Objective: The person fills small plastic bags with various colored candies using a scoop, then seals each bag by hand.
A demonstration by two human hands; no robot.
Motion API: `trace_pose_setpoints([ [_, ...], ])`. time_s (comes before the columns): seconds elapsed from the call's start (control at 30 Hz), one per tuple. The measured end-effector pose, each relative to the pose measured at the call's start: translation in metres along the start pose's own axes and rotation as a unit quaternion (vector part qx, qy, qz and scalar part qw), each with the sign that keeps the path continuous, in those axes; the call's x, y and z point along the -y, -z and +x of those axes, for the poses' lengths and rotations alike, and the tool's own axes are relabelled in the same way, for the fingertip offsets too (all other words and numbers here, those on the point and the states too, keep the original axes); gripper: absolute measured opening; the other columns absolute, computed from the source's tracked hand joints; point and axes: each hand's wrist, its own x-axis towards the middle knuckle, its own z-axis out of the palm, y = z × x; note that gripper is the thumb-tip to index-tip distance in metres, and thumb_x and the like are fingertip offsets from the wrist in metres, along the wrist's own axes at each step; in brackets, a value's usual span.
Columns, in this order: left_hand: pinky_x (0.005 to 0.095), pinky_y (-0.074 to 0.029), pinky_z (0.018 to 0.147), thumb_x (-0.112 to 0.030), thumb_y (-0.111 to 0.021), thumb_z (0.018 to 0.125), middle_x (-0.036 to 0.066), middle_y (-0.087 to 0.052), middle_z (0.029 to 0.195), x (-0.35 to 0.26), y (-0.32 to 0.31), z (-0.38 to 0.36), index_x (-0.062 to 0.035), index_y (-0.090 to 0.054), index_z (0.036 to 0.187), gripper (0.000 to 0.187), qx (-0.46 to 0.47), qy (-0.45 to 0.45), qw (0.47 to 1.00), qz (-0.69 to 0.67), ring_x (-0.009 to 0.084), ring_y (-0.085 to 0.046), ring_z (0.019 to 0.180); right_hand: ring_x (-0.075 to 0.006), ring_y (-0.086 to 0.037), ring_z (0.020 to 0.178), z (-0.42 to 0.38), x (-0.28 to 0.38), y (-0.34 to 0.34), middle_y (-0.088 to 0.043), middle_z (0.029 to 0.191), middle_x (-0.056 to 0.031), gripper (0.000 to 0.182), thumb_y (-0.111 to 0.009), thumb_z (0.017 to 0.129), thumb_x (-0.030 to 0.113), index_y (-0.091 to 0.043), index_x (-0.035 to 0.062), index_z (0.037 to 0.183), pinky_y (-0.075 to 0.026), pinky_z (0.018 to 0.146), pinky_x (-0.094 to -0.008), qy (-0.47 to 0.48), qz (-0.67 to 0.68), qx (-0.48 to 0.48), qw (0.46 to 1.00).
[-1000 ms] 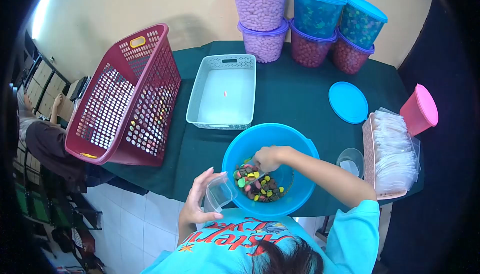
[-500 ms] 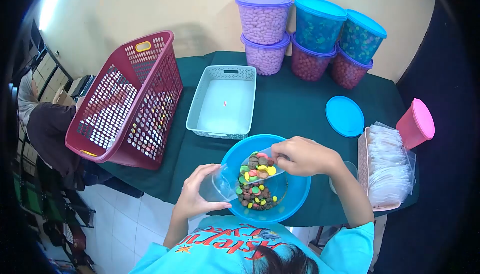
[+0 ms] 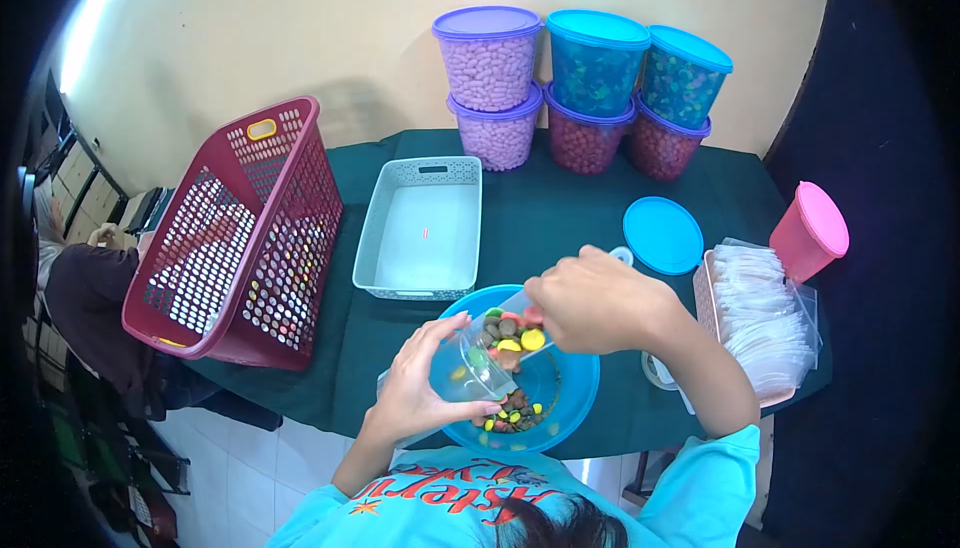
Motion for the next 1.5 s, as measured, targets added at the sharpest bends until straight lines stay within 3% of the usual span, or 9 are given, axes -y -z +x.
trace_pose_setpoints([
  [0.77, 0.0390, -0.036, 0.087, -0.036, -0.080, 0.050, 0.013, -0.049, 0.116, -0.002, -0.006, -0.002, -0.0022, -0.036, 0.121, 0.091, 0.000, -0.012, 0.998, -0.066, 0.0282, -0.048, 0.103, -0.0195, -0.056, 0.070, -0.019, 0.052, 0.007, -0.057, 0.067, -0.0082, 0.019, -0.056, 0.066, 0.018, -0.055, 0.0018, 0.076, -0.035, 0.064, -0.0285, 0.045, -0.180, -0.027, 0.982],
  [0.9, 0.0375, -0.033, 0.094, -0.025, -0.085, 0.042, 0.018, -0.049, 0.115, 0.020, -0.003, -0.014, 0.0001, -0.033, 0.123, 0.100, -0.028, -0.002, 0.988, -0.155, 0.0249, -0.047, 0.108, -0.0220, -0.055, 0.067, -0.027, 0.041, 0.016, -0.057, 0.066, -0.0103, 0.015, -0.053, 0.067, 0.016, -0.055, 0.0010, 0.069, -0.037, 0.064, -0.0322, 0.000, -0.132, -0.151, 0.980],
  [1.03, 0.0373, -0.034, 0.093, -0.021, -0.086, 0.040, 0.020, -0.041, 0.122, 0.049, 0.004, -0.036, 0.0012, -0.025, 0.126, 0.108, -0.108, 0.040, 0.928, -0.353, 0.0275, -0.045, 0.109, -0.0241, -0.055, 0.067, -0.028, 0.034, 0.006, -0.056, 0.067, -0.0116, 0.016, -0.052, 0.067, 0.016, -0.055, 0.0003, 0.069, -0.038, 0.065, -0.0341, -0.045, -0.101, -0.112, 0.987],
  [1.07, 0.0375, -0.034, 0.093, -0.022, -0.085, 0.041, 0.020, -0.039, 0.123, 0.047, 0.004, -0.040, 0.0015, -0.025, 0.126, 0.107, -0.158, 0.063, 0.863, -0.476, 0.0281, -0.045, 0.109, -0.0241, -0.055, 0.067, -0.025, 0.031, -0.002, -0.056, 0.067, -0.0116, 0.016, -0.052, 0.067, 0.016, -0.055, 0.0003, 0.069, -0.038, 0.065, -0.0341, -0.039, -0.099, -0.106, 0.989],
  [1.1, 0.0386, -0.037, 0.090, -0.042, -0.077, 0.054, 0.022, -0.038, 0.124, 0.055, 0.007, -0.044, 0.0019, -0.025, 0.126, 0.099, -0.165, 0.032, 0.869, -0.465, 0.0298, -0.045, 0.109, -0.0244, -0.055, 0.068, -0.018, 0.027, -0.016, -0.057, 0.068, -0.0122, 0.018, -0.052, 0.067, 0.017, -0.055, -0.0001, 0.071, -0.038, 0.066, -0.0344, -0.034, -0.099, -0.092, 0.990],
  [1.17, 0.0383, -0.039, 0.087, -0.053, -0.064, 0.062, 0.024, -0.035, 0.124, 0.055, 0.015, -0.047, 0.0037, -0.025, 0.125, 0.093, -0.217, 0.048, 0.816, -0.534, 0.0310, -0.045, 0.108, -0.0254, -0.055, 0.072, 0.001, 0.017, -0.051, -0.057, 0.072, -0.0134, 0.021, -0.052, 0.067, 0.018, -0.056, -0.0007, 0.077, -0.038, 0.069, -0.0350, -0.027, -0.097, -0.050, 0.994],
  [1.33, 0.0437, -0.037, 0.089, -0.069, -0.035, 0.071, 0.026, -0.022, 0.131, 0.078, 0.025, -0.060, 0.0019, -0.022, 0.129, 0.092, -0.211, 0.053, 0.757, -0.616, 0.0337, -0.042, 0.110, -0.0245, -0.054, 0.082, 0.055, 0.012, -0.128, -0.058, 0.083, -0.0128, 0.030, -0.054, 0.068, 0.021, -0.057, 0.0003, 0.089, -0.037, 0.075, -0.0349, -0.043, -0.163, 0.114, 0.979],
  [1.43, 0.0528, -0.032, 0.090, -0.070, -0.031, 0.073, 0.024, -0.011, 0.136, 0.078, 0.022, -0.070, -0.0056, -0.013, 0.134, 0.090, -0.216, 0.030, 0.684, -0.696, 0.0370, -0.035, 0.115, -0.0232, -0.053, 0.086, 0.073, 0.012, -0.148, -0.058, 0.088, -0.0118, 0.029, -0.056, 0.068, 0.020, -0.058, 0.0016, 0.090, -0.037, 0.075, -0.0345, -0.058, -0.204, 0.167, 0.963],
  [1.5, 0.0571, -0.029, 0.090, -0.071, -0.029, 0.073, 0.025, -0.010, 0.136, 0.087, 0.020, -0.079, -0.0096, -0.011, 0.135, 0.089, -0.184, 0.016, 0.692, -0.697, 0.0386, -0.033, 0.116, -0.0228, -0.053, 0.088, 0.081, 0.011, -0.154, -0.058, 0.090, -0.0116, 0.028, -0.057, 0.067, 0.019, -0.058, 0.0022, 0.090, -0.037, 0.075, -0.0343, -0.067, -0.218, 0.177, 0.957],
])
